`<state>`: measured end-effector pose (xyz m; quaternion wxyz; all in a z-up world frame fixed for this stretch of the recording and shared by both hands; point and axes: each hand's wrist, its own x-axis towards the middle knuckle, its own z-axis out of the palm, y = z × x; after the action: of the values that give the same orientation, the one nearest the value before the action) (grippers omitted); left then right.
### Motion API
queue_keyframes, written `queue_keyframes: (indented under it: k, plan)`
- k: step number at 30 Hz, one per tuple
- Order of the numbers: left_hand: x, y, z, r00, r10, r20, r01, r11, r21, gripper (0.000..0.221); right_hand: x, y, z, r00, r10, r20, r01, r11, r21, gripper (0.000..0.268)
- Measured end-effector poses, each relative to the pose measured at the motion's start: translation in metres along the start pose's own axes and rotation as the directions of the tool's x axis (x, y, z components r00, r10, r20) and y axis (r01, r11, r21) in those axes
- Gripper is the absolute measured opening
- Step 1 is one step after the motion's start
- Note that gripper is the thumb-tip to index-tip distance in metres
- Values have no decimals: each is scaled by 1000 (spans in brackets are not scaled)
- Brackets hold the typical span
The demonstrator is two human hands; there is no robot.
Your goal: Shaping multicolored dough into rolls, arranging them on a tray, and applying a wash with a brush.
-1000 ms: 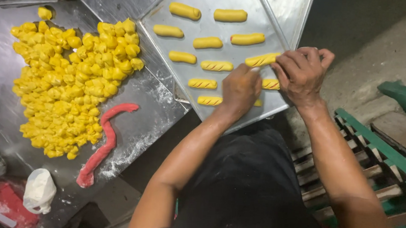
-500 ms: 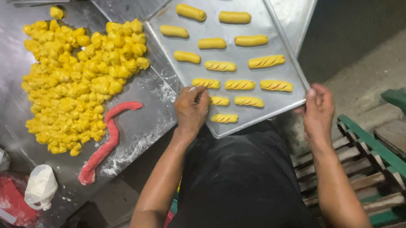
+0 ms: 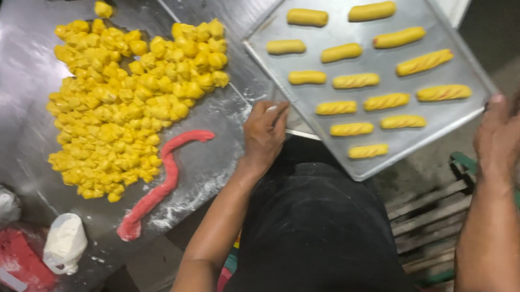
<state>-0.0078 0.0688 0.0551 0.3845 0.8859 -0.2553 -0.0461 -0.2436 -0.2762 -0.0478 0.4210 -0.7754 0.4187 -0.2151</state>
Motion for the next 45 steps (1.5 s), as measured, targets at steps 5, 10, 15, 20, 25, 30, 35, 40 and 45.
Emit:
queue_keyframes:
  k: [5, 10, 15, 20, 25, 30, 35, 40, 45]
  plan:
    - [22, -18, -7, 984, 175, 28, -173, 983, -55, 16, -29, -64, 54, 970, -242, 20, 234, 909, -346, 33]
    - [40, -33, 9, 971, 222, 86, -224, 975, 9, 12, -39, -152, 145, 717, -653, 244, 697, 669, -256, 21]
    - [46, -41, 30, 958, 279, 72, -282, 959, 37, 9, -32, -177, 178, 608, -740, 289, 794, 567, -220, 22]
    - [41, -47, 48, 968, 222, 116, -235, 966, 112, 5, -29, -166, 182, 599, -739, 309, 801, 552, -232, 22]
    - [29, -33, 28, 983, 168, 75, -177, 976, 124, 5, -23, -178, 171, 620, -716, 320, 782, 594, -186, 21]
    - [41, -25, 55, 976, 169, 137, -180, 981, 68, 8, -20, -161, 175, 607, -721, 333, 794, 570, -213, 18]
    - [31, -22, 39, 972, 180, 148, -195, 977, 90, 14, -18, -163, 166, 610, -724, 321, 789, 594, -160, 18]
    - [39, -18, 64, 967, 197, 160, -208, 977, 55, 9, -20, -150, 167, 637, -702, 318, 770, 596, -227, 13]
    - [37, -38, 28, 954, 178, 241, -199, 978, 64, 13, -11, -162, 162, 667, -675, 315, 740, 648, -180, 14]
